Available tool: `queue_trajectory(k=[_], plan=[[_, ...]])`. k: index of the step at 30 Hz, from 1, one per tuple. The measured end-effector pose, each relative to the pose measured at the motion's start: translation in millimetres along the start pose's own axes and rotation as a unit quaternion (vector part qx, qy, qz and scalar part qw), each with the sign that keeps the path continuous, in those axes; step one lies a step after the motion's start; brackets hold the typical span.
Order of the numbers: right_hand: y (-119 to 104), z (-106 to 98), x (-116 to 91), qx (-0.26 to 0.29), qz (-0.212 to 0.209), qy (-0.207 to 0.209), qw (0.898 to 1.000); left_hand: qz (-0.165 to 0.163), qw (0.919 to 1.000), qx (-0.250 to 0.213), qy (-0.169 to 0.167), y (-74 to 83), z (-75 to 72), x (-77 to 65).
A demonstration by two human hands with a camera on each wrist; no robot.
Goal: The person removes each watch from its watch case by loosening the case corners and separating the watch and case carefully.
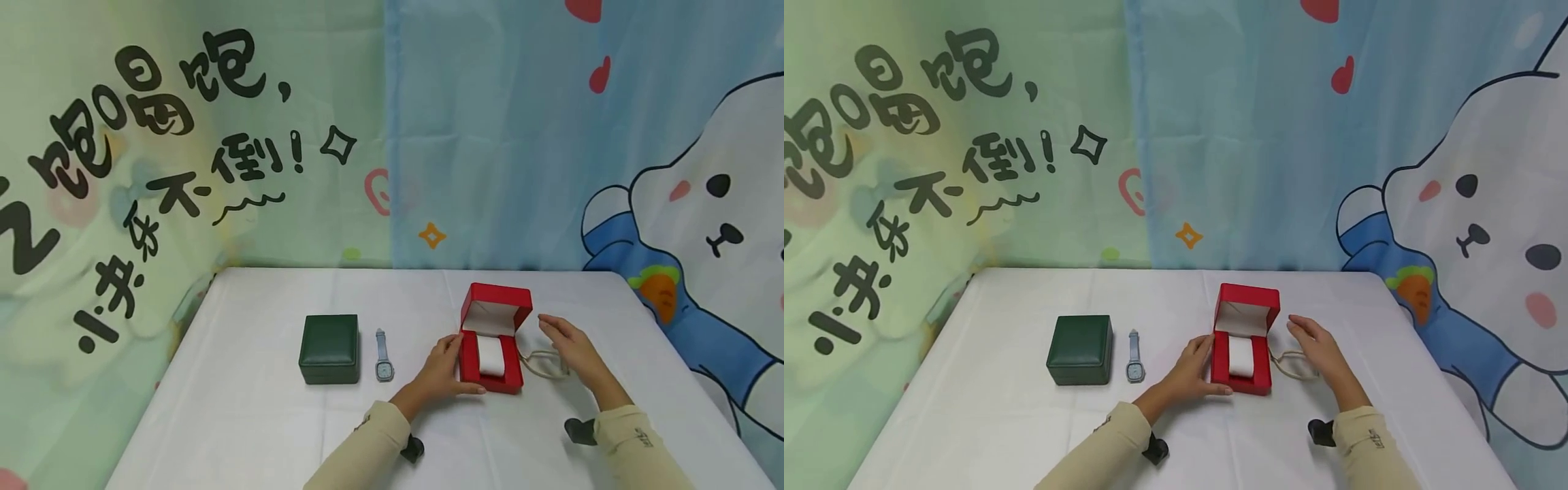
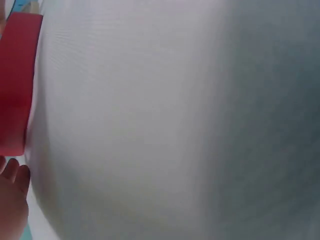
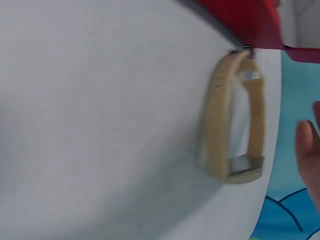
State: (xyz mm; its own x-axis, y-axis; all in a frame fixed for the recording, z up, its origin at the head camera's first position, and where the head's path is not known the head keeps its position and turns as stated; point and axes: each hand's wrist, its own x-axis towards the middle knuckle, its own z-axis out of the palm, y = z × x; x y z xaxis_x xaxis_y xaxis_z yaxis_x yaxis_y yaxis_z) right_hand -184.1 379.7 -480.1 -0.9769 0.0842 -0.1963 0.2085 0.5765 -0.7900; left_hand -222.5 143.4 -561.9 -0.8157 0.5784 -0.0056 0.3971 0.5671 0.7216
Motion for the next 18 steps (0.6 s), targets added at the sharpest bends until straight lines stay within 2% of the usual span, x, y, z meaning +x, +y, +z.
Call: queue_trajectory(k=[2, 6, 8, 12, 15, 18], plan=[[-4, -3, 7, 0.041, 0.024, -0.031, 0.998, -0.016, 0.9996, -0.017, -0.016, -1.7, 1.7, 0.4], [-14, -2, 23, 0.104, 0.038, -0.1, 0.989, -0.038, 0.9979, -0.041, -0.033, -2.0, -1.0, 2.2], [-19, -1, 28, 0.133, 0.04, -0.121, 0.983, -0.039, 0.9976, -0.04, -0.039, -2.1, -3.7, 4.9], [-27, -2, 35, 0.169, 0.046, -0.142, 0.974, -0.013, 0.9976, -0.019, -0.065, -1.6, -10.8, 12.1], [-28, -5, 40, 0.178, 0.063, -0.153, 0.97, 0.011, 0.9962, 0.011, -0.086, -0.7, -15.1, 18.3], [-26, -7, 44, 0.19, 0.083, -0.173, 0.963, 0.02, 0.9945, 0.033, -0.097, -1.7, -15.1, 21.6]])
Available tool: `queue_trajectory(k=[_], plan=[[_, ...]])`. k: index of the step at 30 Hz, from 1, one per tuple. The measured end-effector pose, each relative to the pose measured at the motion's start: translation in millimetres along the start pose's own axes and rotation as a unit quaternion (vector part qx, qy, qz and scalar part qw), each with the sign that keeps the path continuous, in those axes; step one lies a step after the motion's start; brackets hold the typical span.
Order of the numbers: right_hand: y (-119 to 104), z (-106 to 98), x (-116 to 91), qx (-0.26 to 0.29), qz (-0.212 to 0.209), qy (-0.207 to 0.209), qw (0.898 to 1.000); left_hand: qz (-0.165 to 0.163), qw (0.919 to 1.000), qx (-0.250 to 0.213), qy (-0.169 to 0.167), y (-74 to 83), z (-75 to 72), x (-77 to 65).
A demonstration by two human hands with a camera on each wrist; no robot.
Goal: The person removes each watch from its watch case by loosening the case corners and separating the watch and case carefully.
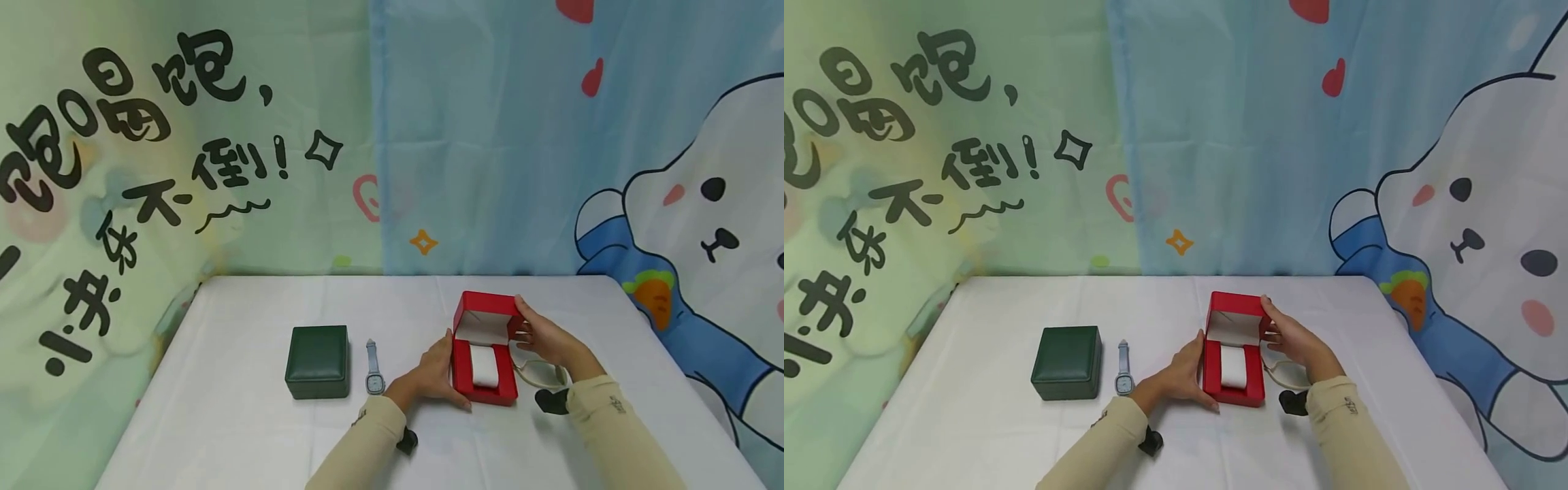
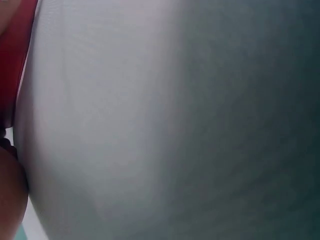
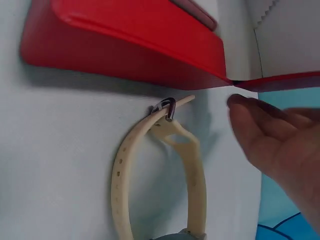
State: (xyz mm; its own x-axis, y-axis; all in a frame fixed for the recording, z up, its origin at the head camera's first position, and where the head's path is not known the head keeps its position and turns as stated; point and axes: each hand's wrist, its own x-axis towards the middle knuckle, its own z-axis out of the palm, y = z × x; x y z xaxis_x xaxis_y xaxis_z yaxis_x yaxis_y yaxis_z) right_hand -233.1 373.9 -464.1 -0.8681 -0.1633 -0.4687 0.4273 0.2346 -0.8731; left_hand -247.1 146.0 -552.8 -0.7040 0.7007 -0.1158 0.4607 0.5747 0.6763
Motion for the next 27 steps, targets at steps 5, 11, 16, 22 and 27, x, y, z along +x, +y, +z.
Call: queue_trajectory(k=[5, 11, 16, 22, 27], plan=[[5, -1, 2, 0.025, 0.009, -0.016, 1.0, 0.012, 0.9996, 0.024, 0.004, -1.7, 1.6, 1.5], [10, 4, 1, 0.019, -0.017, -0.02, 0.999, 0.021, 0.999, 0.034, 0.021, -5.1, 2.7, 1.8], [11, 6, 0, 0.004, -0.037, -0.017, 0.999, 0.028, 0.9988, 0.031, 0.026, -4.2, 0.4, 1.7], [19, 10, -5, 0.025, -0.076, -0.024, 0.996, 0.041, 0.9978, 0.047, 0.024, -5.0, -0.2, -0.4], [31, 12, -9, 0.024, -0.11, -0.009, 0.994, 0.038, 0.9973, 0.057, 0.025, -4.8, 0.2, -0.9]])
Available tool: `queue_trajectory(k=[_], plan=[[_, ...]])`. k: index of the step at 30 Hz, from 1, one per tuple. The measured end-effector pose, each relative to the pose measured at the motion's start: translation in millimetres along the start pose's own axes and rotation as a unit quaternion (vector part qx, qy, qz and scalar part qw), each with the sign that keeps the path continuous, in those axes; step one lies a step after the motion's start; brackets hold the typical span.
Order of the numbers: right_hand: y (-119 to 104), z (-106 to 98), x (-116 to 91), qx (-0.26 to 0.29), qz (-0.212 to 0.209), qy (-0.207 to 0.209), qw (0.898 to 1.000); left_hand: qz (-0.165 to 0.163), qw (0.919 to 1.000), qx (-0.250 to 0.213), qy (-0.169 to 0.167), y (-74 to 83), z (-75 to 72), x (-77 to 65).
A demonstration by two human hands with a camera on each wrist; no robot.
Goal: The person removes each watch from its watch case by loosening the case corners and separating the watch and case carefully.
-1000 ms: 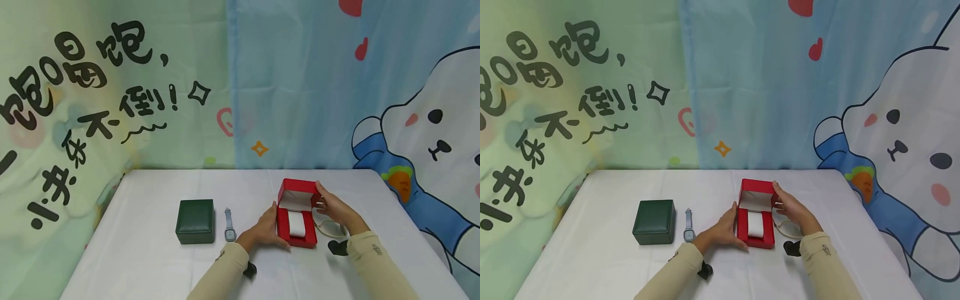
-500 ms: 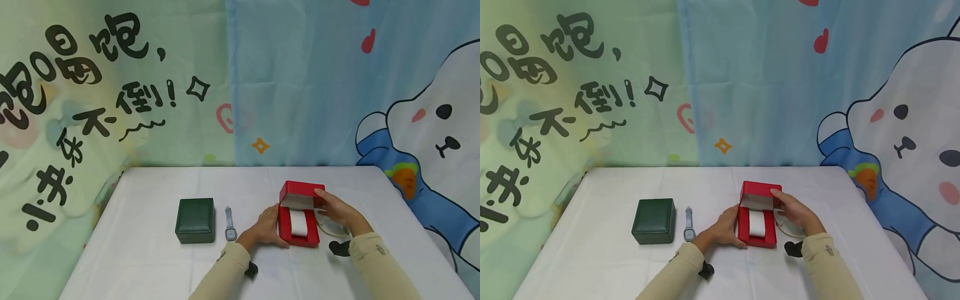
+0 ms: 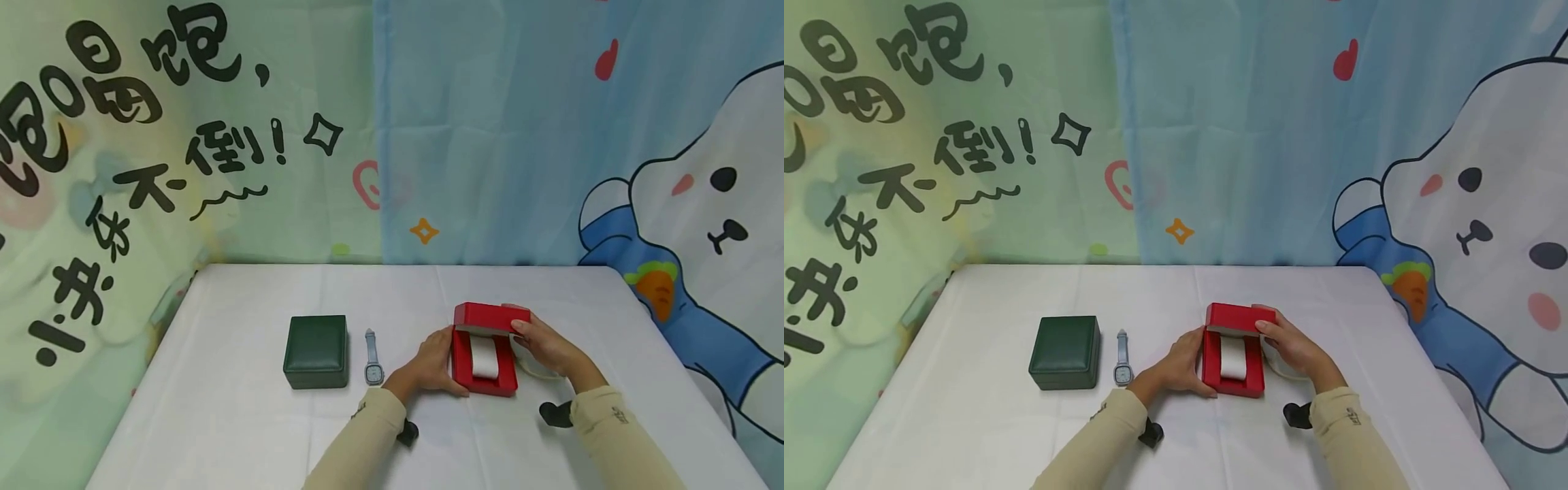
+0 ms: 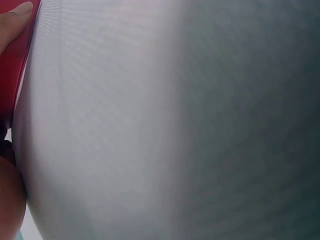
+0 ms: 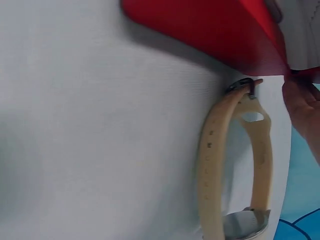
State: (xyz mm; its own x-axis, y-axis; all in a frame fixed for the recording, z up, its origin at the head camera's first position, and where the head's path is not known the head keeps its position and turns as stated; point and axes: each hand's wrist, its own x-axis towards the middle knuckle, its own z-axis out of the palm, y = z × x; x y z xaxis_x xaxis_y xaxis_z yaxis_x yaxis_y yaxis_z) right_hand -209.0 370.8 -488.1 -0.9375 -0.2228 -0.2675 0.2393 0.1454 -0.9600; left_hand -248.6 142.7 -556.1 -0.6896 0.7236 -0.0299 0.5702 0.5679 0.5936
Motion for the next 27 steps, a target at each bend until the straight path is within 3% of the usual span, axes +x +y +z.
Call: queue_trajectory(k=[13, 27], plan=[[12, 5, -10, -0.073, -0.036, 0.022, 0.996, -0.013, 0.9998, -0.005, -0.017, 0.1, -1.1, 1.4], [22, 8, -18, -0.156, -0.037, 0.037, 0.986, -0.024, 0.999, -0.025, -0.027, -1.5, -1.6, 3.3]])
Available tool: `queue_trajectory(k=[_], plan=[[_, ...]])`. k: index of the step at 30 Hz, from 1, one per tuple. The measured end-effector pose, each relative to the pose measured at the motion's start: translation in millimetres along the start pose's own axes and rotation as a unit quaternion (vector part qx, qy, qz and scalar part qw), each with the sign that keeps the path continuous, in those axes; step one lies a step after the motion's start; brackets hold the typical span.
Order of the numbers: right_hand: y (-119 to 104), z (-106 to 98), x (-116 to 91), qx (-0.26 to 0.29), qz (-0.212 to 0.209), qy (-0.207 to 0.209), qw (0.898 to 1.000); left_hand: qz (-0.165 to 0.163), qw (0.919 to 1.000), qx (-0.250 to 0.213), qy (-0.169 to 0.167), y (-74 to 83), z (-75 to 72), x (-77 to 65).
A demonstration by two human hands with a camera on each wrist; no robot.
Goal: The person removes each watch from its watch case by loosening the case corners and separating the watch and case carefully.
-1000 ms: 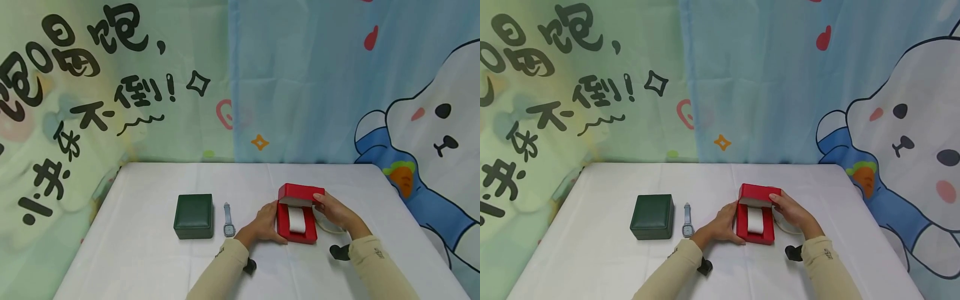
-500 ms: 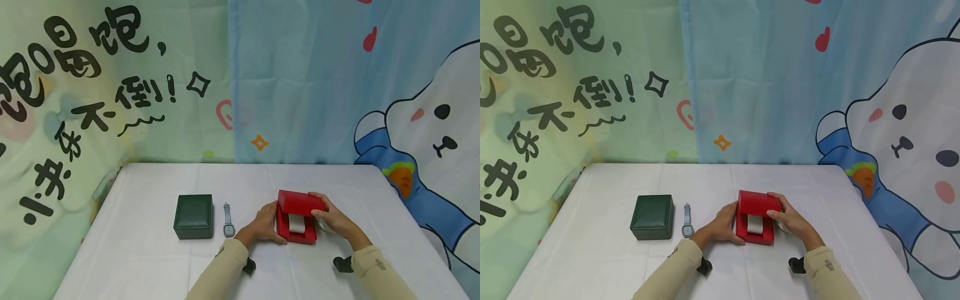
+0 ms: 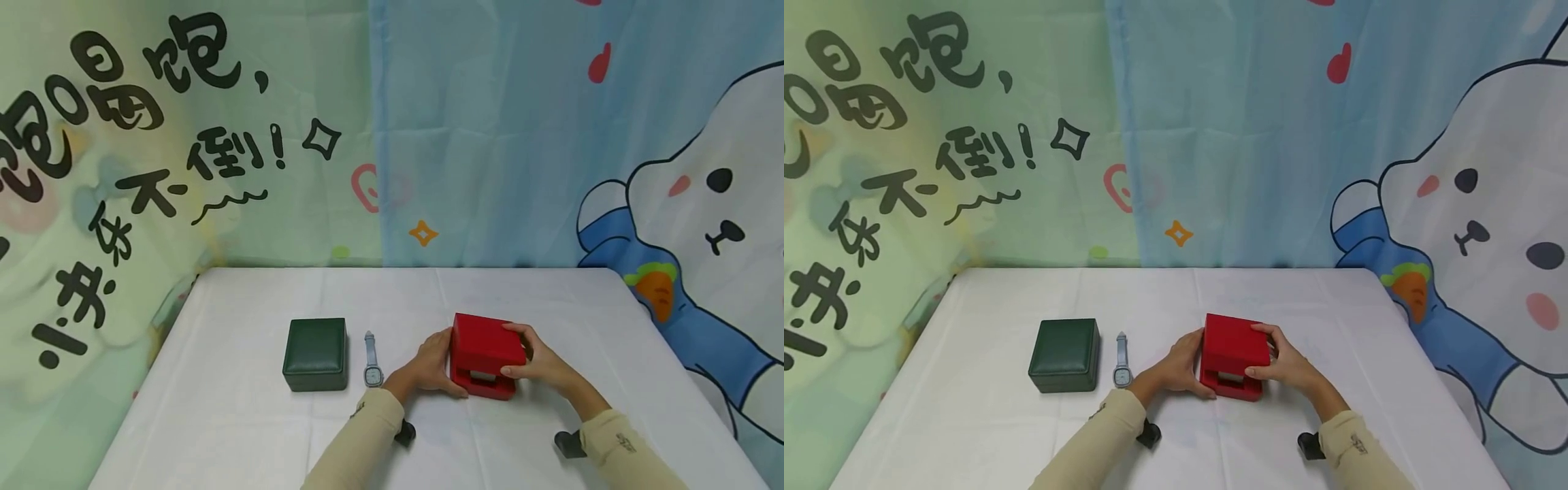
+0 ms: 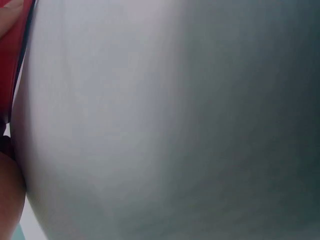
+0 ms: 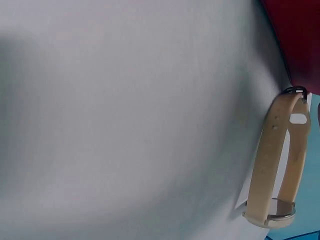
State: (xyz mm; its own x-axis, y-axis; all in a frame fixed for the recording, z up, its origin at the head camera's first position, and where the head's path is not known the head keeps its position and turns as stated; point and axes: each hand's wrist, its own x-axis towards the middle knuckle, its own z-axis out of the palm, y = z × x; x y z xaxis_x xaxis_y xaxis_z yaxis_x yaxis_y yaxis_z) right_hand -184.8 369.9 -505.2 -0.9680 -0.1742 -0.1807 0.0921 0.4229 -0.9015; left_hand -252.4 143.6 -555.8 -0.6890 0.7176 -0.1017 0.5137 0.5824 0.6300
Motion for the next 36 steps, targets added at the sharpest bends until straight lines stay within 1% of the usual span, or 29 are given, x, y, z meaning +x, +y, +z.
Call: queue_trajectory(k=[6, 12, 18, 21, 27, 30, 33, 36], plan=[[1, 5, -4, -0.052, -0.03, 0.016, 0.998, -0.006, 0.9995, -0.029, -0.003, -0.4, -1.0, -0.6], [2, 7, -6, -0.091, -0.018, 0.02, 0.995, -0.012, 0.9988, -0.045, -0.011, 3.3, -3.2, -0.8], [3, 9, -8, -0.101, -0.026, 0.02, 0.994, -0.017, 0.9991, -0.039, -0.005, 6.3, -2.9, -2.3], [2, 9, -8, -0.113, -0.02, 0.02, 0.993, -0.018, 0.9992, -0.035, 0.0, 7.1, -1.4, -2.6], [0, 7, -6, -0.113, -0.023, 0.0, 0.993, -0.031, 0.9993, -0.02, 0.008, 6.5, 0.8, -3.4], [-1, 6, -2, -0.112, -0.029, -0.015, 0.993, -0.033, 0.9992, -0.016, 0.017, 3.1, 5.5, -2.5], [-1, 6, 1, -0.111, -0.03, -0.026, 0.993, -0.037, 0.9989, -0.01, 0.027, -1.7, 13.4, -1.6], [0, 8, 2, -0.126, -0.026, -0.028, 0.991, -0.049, 0.9983, -0.013, 0.026, -4.6, 21.4, -1.7]])
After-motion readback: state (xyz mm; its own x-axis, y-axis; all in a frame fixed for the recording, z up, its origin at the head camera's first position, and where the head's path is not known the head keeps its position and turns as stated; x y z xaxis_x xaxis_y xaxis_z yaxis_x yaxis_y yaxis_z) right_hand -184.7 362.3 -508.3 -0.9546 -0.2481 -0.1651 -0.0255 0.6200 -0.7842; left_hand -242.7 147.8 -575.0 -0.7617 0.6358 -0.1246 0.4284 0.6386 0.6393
